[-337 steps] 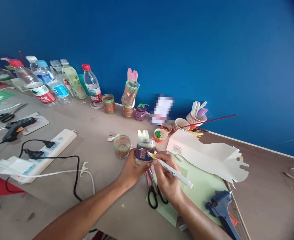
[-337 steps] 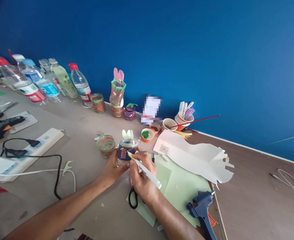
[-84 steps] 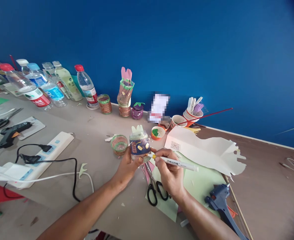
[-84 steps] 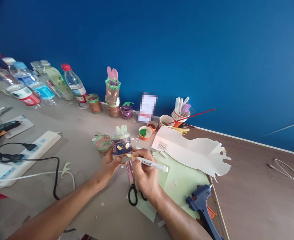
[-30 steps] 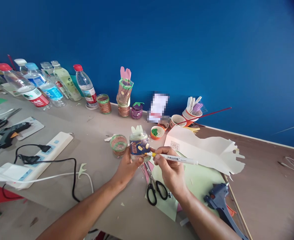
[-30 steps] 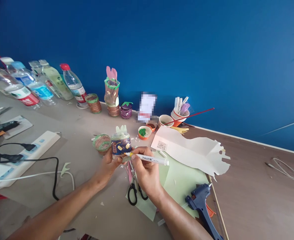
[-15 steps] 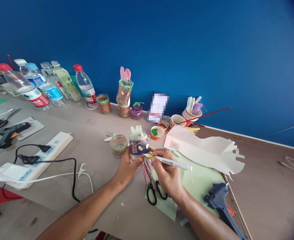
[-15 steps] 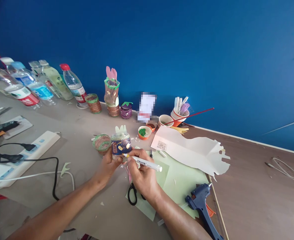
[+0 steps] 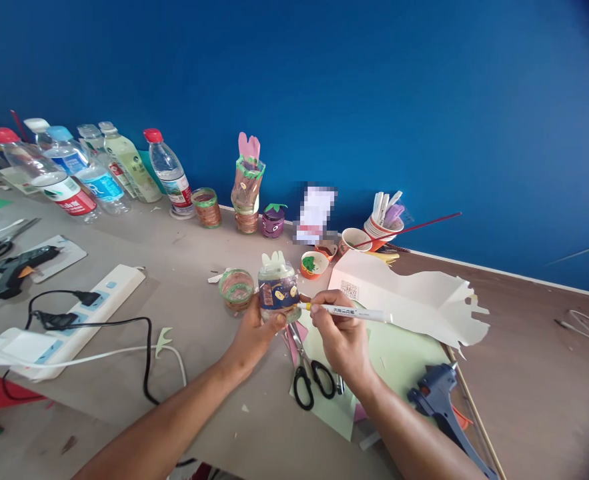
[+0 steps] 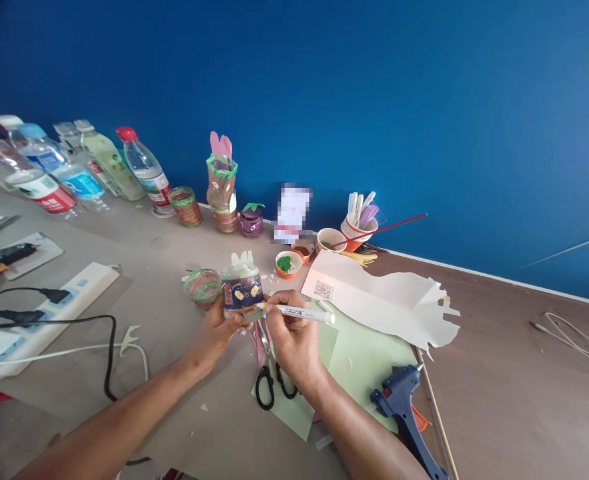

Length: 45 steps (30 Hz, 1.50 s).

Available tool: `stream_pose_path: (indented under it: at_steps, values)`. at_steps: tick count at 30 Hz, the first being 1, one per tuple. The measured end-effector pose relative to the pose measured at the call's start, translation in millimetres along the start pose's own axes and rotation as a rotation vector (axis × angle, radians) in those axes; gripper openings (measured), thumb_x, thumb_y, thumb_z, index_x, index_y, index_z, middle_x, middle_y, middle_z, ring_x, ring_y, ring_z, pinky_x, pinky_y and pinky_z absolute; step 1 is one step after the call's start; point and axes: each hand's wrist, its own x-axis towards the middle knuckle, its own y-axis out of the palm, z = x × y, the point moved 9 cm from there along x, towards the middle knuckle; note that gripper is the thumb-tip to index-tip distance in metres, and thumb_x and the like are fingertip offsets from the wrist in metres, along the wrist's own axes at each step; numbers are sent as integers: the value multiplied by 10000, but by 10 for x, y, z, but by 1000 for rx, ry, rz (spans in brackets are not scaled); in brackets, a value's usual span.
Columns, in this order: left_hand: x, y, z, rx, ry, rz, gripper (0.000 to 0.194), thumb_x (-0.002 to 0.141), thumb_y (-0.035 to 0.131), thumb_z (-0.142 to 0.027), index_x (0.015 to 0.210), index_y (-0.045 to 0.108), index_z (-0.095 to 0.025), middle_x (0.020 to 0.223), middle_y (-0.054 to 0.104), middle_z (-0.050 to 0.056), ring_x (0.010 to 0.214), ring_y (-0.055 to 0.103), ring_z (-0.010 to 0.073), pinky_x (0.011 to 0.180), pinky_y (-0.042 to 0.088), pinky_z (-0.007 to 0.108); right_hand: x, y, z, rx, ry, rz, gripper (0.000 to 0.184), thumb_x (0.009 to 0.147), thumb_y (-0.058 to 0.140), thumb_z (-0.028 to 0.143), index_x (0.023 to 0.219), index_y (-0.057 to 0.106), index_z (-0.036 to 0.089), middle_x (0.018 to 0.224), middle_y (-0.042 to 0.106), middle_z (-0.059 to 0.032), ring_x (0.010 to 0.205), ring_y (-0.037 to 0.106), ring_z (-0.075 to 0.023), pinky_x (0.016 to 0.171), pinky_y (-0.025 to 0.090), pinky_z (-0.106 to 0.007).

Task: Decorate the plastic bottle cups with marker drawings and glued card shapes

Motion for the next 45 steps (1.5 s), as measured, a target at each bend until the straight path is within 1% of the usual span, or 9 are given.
stream_pose_path:
  at_steps: [6,14,22,24,27,29,33,37,45]
  values:
    - [1,-2,-11,-5,-7,6,634,752,719,-582,1243,545,-220,1244,671,139,1166,607,342,913,482,442,17,-24,45,-7,-12,-14,76,776,558,259,716,567,212,553,477,66,489,410,-100,473,330,-234]
    - [-6,-33,42,8,-40,-13,756,701,726,-648,1274,504,-206,1296,621,167,1178,583,350,901,478,444,39,-62,-306,254,175,-30,67,805,609,269,782,578,214,562,497,67,569,499,-119,576,387,-249]
    - [-8,8,21,-93,-31,6,734,680,775,-603,1252,564,-193,1230,653,140,1091,604,311,801,498,356,79,-103,-244,401,175,-83,118,800,671,301,757,598,219,576,530,65,588,486,-110,645,403,-259]
    - [-16,12,18,-101,-22,7,745,672,771,-618,1252,582,-190,1206,656,138,1047,610,297,774,502,347,95,-146,-188,444,134,-122,116,831,660,333,865,622,229,615,574,56,660,551,-130,737,442,-290]
    - [-24,13,37,-102,-4,23,762,696,745,-630,1309,558,-218,1243,634,134,1010,609,277,755,505,345,115,-229,-130,448,91,-173,281,906,584,390,1151,586,253,718,669,24,795,628,-171,862,458,-367]
    - [-24,27,56,-97,11,55,762,716,723,-637,1338,533,-240,1282,617,132,1014,606,279,769,503,357,140,-247,-120,402,95,-152,299,918,564,382,1187,573,249,726,684,16,796,633,-176,868,459,-377]
    - [-17,53,89,-53,20,110,746,717,699,-671,1283,563,-205,1284,624,131,1079,593,325,887,478,411,198,-257,-130,339,110,-96,184,878,596,320,1039,622,234,689,653,28,753,609,-165,837,450,-345]
    - [-18,93,83,-68,2,159,793,700,701,-687,1313,539,-209,1300,624,129,1184,561,371,969,448,452,232,-267,-176,315,133,-84,193,875,599,325,1044,616,234,728,662,19,778,603,-163,839,437,-337]
    - [-36,142,31,-50,-18,190,797,680,719,-688,1308,545,-229,1343,608,133,1263,528,361,1063,385,500,259,-297,-189,341,114,-109,237,860,607,341,1069,600,230,684,652,26,728,604,-167,763,458,-328]
